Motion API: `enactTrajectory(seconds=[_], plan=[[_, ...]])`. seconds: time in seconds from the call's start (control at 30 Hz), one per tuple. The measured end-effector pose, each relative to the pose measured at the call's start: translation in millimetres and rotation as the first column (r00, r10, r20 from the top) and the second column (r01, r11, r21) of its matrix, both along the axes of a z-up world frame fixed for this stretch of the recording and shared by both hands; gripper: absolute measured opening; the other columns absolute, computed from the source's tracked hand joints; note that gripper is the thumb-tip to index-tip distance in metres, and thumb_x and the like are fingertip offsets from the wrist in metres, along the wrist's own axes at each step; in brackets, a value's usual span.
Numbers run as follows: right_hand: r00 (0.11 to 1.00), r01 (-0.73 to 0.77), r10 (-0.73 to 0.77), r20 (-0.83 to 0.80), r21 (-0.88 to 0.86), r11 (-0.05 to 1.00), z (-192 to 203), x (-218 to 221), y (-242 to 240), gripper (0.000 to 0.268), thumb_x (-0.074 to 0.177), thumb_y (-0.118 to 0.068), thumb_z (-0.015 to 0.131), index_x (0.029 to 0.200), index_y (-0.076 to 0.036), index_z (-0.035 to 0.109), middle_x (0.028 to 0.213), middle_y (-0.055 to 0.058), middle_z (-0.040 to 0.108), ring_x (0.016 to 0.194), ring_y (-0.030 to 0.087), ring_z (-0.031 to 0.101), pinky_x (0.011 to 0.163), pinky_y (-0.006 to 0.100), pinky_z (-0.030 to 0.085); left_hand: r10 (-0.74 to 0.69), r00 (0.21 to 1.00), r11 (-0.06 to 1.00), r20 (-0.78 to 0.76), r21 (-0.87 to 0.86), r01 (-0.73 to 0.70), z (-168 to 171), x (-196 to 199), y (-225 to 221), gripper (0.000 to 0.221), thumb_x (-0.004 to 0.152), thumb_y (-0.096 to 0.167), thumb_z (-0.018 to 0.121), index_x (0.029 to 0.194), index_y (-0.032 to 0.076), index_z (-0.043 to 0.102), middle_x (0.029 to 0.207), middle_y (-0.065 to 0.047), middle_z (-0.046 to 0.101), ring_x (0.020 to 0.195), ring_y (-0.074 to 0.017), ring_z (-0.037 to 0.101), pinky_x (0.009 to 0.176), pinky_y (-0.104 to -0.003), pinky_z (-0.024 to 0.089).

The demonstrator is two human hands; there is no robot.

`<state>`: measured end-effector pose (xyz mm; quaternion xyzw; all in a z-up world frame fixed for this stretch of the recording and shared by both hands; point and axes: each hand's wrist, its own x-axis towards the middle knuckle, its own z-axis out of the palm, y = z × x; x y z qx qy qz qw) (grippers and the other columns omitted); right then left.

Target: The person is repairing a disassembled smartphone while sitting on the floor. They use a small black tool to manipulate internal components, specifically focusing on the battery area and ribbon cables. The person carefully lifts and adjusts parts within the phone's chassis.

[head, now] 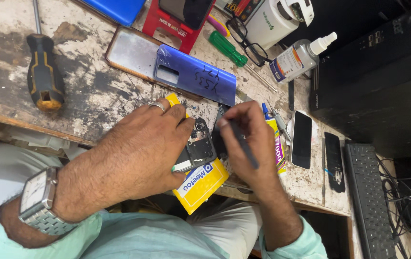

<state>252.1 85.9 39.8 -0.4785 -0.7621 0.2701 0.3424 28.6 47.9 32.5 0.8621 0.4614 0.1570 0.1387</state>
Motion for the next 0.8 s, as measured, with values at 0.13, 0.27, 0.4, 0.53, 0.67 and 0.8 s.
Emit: enactTrajectory(seconds=[0.13, 0.27, 0.4, 0.53, 0.67, 0.8], plan=[[1.0, 0.01, -0.011, -0.008, -0.053, 0.999, -1, 14, -22, 0.01, 0.101, -0.005, 0.062, 0.111, -0.002, 0.063, 0.102, 0.006, 0.076, 0.098, 0.012, 0.075, 0.088, 0.026, 0.059, -0.05, 0.997, 0.996, 0.067, 0.072, 0.045, 6, -6, 2, 0.079, 0.065, 0.05, 0.086, 0.12, -0.003, 0.064, 0.123, -0.02, 0.062, 0.115, -0.0379, 0.059, 0.096, -0.049, 0.048], [0.996, -0.038, 0.034, 0.086, 0.045, 0.998, -3, 14, -46, 0.019, 0.097, -0.007, 0.068, 0.116, -0.003, 0.066, 0.105, 0.009, 0.076, 0.096, 0.017, 0.075, 0.085, 0.03, 0.058, -0.14, 0.989, 0.99, -0.045, -0.028, 0.139, 10, -15, 9, 0.082, 0.065, 0.039, 0.085, 0.134, 0.004, 0.059, 0.123, -0.016, 0.06, 0.114, -0.0363, 0.059, 0.099, -0.048, 0.046], [0.974, -0.162, 0.141, 0.176, 0.111, 0.981, 4, 12, -36, 0.024, 0.097, -0.01, 0.07, 0.119, -0.003, 0.063, 0.108, 0.013, 0.075, 0.098, 0.025, 0.077, 0.085, 0.035, 0.059, -0.171, 0.981, 0.985, -0.094, -0.043, 0.168, 14, -16, 12, 0.083, 0.064, 0.038, 0.085, 0.137, 0.008, 0.059, 0.127, -0.013, 0.06, 0.116, -0.0354, 0.058, 0.098, -0.048, 0.046], [0.933, -0.243, 0.211, 0.292, 0.08, 0.967, 16, 9, -23, 0.026, 0.094, -0.013, 0.073, 0.116, -0.005, 0.062, 0.105, 0.014, 0.075, 0.096, 0.031, 0.076, 0.081, 0.038, 0.059, -0.181, 0.981, 0.983, -0.076, 0.028, 0.184, 16, -14, 11, 0.083, 0.064, 0.04, 0.085, 0.135, 0.006, 0.059, 0.128, -0.014, 0.061, 0.117, -0.0359, 0.058, 0.097, -0.048, 0.046], [0.883, -0.292, 0.27, 0.385, -0.002, 0.957, 26, 5, -16, 0.027, 0.093, -0.014, 0.072, 0.116, -0.006, 0.061, 0.102, 0.014, 0.073, 0.096, 0.033, 0.074, 0.081, 0.042, 0.058, -0.152, 0.978, 0.981, -0.142, -0.144, 0.131, 19, -14, 10, 0.088, 0.066, 0.039, 0.085, 0.144, 0.012, 0.056, 0.131, -0.01, 0.058, 0.119, -0.0326, 0.057, 0.101, -0.046, 0.045], [0.823, -0.367, 0.317, 0.47, 0.015, 0.93, 30, 4, -6, 0.027, 0.092, -0.014, 0.073, 0.113, -0.004, 0.06, 0.101, 0.016, 0.071, 0.095, 0.036, 0.07, 0.079, 0.045, 0.056, -0.186, 0.976, 0.98, -0.109, -0.089, 0.177, 18, -13, 14, 0.087, 0.065, 0.04, 0.085, 0.141, 0.008, 0.057, 0.129, -0.011, 0.059, 0.121, -0.0325, 0.056, 0.099, -0.047, 0.045]])
